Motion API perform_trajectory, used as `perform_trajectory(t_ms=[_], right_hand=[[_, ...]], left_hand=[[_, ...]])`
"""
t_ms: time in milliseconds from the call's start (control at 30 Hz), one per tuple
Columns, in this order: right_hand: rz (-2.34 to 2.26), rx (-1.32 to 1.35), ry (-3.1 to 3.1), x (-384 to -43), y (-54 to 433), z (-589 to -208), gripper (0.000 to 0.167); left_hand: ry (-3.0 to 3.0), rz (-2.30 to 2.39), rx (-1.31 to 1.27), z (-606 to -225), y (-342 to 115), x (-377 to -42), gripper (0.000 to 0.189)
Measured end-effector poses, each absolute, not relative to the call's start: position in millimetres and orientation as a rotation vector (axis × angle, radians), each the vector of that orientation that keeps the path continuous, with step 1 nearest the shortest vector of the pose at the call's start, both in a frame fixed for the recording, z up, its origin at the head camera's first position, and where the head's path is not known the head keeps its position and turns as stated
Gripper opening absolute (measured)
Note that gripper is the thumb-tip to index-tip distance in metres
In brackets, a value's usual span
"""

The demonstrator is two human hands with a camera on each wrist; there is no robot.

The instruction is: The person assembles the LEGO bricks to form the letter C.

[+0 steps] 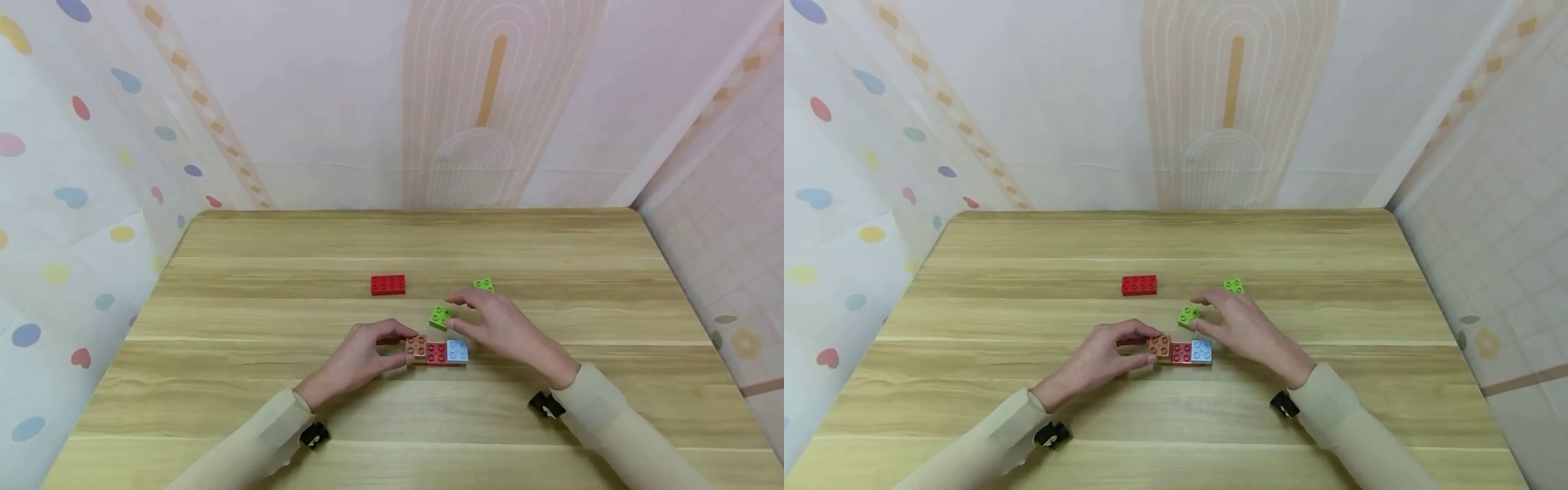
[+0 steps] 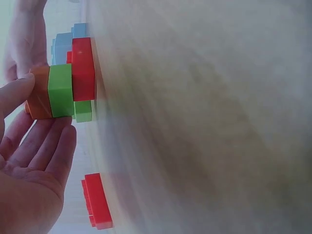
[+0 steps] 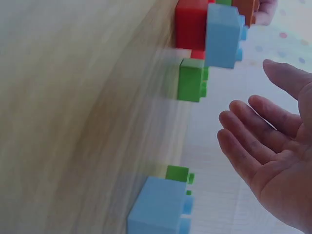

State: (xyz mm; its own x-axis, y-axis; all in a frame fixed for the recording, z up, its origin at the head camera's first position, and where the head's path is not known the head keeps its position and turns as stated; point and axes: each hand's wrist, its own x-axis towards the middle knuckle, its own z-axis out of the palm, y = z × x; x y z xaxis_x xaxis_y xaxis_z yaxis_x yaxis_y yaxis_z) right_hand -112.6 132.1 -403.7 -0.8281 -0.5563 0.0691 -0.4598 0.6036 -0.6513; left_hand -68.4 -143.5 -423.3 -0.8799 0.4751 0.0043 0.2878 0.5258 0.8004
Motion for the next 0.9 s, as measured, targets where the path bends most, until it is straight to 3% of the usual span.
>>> perform_trajectory(t_ms=[533, 900], right_hand=[[-0.828, -0.835, 2.629, -133, 121, -414, 0.053], [-0.725, -0.85, 2.646, -131, 115, -412, 0.046]], left_hand=[[2.566, 1.225, 0.696, -420, -136, -71, 0.029], [2.559, 1.2, 0.674, -418, -139, -71, 0.032]])
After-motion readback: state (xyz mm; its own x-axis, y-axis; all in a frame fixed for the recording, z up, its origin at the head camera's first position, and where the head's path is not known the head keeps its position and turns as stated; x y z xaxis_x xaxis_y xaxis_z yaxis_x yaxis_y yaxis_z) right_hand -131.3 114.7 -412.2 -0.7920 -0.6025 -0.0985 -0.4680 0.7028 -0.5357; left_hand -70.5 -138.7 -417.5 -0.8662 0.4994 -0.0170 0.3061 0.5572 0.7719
